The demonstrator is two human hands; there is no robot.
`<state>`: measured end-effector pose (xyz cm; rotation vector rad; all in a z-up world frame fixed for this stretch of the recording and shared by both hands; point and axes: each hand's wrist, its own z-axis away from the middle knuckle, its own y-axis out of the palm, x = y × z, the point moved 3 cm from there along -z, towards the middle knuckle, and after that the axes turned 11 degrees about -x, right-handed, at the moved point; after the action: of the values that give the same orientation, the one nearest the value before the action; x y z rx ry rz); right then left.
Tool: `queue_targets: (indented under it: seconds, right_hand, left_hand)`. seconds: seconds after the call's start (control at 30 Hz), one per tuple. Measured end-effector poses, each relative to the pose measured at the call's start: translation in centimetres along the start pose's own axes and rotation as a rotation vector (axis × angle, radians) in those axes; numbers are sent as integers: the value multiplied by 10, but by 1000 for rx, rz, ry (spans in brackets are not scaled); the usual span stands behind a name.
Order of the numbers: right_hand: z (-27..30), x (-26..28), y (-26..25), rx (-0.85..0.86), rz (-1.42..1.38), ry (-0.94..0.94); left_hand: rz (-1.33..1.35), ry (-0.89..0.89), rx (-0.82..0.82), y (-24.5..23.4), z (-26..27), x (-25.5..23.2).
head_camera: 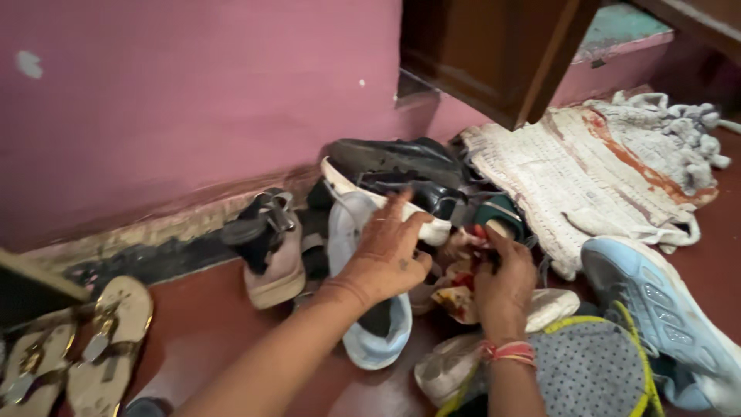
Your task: The person cleans various shoes and sandals using a cloth, picking up each item from a pile on the floor, wiping the surfaces, and then placing them back down.
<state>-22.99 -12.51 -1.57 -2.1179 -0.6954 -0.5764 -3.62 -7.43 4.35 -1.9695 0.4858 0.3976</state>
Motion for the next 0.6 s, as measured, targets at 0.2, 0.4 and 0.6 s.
queue_targets:
  seconds: [0.2, 0.4, 0.6]
  right_hand:
    - [-15, -6, 39, 165, -210, 67]
    - [-14, -45, 99, 483, 68, 110]
    - [-8, -63, 97, 334, 12, 83]
  left_hand:
    - [206, 326, -142, 83, -37, 3]
    - [224, 233, 99, 153, -76, 10]
    - [-177, 286, -110, 197, -72, 54]
